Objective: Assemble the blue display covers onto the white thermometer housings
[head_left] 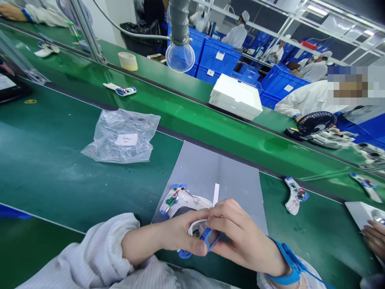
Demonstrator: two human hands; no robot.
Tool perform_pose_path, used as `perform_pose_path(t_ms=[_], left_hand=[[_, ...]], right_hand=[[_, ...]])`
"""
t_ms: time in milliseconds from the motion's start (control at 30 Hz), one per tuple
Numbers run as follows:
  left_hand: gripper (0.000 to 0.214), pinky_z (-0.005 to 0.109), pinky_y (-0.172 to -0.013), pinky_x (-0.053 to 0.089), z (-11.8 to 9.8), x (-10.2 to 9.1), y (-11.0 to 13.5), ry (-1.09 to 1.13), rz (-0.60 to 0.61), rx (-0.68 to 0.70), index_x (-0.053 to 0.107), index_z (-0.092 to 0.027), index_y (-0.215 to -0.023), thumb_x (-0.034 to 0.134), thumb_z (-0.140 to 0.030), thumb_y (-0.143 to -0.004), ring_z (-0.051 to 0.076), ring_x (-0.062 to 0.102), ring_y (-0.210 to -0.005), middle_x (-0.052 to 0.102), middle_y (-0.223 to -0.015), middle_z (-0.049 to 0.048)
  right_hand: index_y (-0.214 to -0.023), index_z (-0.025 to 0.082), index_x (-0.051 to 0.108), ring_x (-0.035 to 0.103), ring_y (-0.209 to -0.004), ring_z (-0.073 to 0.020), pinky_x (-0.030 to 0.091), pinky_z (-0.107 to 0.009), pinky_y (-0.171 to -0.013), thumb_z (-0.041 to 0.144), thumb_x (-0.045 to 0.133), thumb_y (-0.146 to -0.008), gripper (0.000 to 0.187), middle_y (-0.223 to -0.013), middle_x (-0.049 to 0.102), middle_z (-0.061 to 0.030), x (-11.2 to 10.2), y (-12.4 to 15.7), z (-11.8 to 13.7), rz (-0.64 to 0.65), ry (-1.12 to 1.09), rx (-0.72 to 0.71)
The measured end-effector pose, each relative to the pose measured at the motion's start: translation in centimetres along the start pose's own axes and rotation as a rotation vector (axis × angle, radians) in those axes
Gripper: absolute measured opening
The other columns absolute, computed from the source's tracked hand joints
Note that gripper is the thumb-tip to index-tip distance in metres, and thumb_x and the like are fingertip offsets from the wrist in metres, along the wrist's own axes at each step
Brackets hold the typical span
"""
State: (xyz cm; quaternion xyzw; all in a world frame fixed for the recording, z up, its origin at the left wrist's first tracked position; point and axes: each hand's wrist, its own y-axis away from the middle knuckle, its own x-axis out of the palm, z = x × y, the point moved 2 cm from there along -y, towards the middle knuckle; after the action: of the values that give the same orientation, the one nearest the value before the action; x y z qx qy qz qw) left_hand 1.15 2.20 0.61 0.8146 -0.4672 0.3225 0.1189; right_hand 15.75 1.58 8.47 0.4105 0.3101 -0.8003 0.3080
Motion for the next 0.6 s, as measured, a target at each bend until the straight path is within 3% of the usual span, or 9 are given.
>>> perform_pose_path(t_ms=[233,367,600], left_hand=[[0.072,0.021,-0.063,0.04,1.2,-0.5,0.5,0.177,-0.138,-0.101,0.053,-0.018,-0.116,0.078,-0.05,-0.057,0.008,0.051,-0.067,0.053,-0.076,-0.0014],[0.073,0.019,-0.061,0.044,1.3,-0.4,0.5,0.236,-0.187,-0.161,0.055,-0.016,-0.11,0.079,-0.054,-0.052,0.007,0.053,-0.061,0.055,-0.073,-0.0017],[0.072,0.019,-0.057,0.043,0.9,-0.3,0.3,0.253,-0.219,-0.152,0.054,-0.016,-0.109,0.079,-0.055,-0.053,0.008,0.054,-0.061,0.056,-0.072,-0.0022]], right_hand=[[-0.1,0.01,0.061,0.055,-0.097,-0.019,0.045,-0.034,-0.079,0.016,0.058,-0.084,0.017,-0.095,0.068,-0.0075,0.2,0.5,-0.1,-0.207,0.197,-0.225],[-0.098,0.007,0.064,0.058,-0.096,-0.0168,0.048,-0.03,-0.08,0.014,0.06,-0.083,0.016,-0.094,0.07,-0.0081,0.3,0.7,-0.3,-0.202,0.175,-0.25],[-0.094,0.009,0.064,0.061,-0.088,-0.0162,0.05,-0.029,-0.073,0.012,0.061,-0.082,0.013,-0.087,0.07,-0.008,0.1,0.7,-0.5,-0.198,0.12,-0.221]])
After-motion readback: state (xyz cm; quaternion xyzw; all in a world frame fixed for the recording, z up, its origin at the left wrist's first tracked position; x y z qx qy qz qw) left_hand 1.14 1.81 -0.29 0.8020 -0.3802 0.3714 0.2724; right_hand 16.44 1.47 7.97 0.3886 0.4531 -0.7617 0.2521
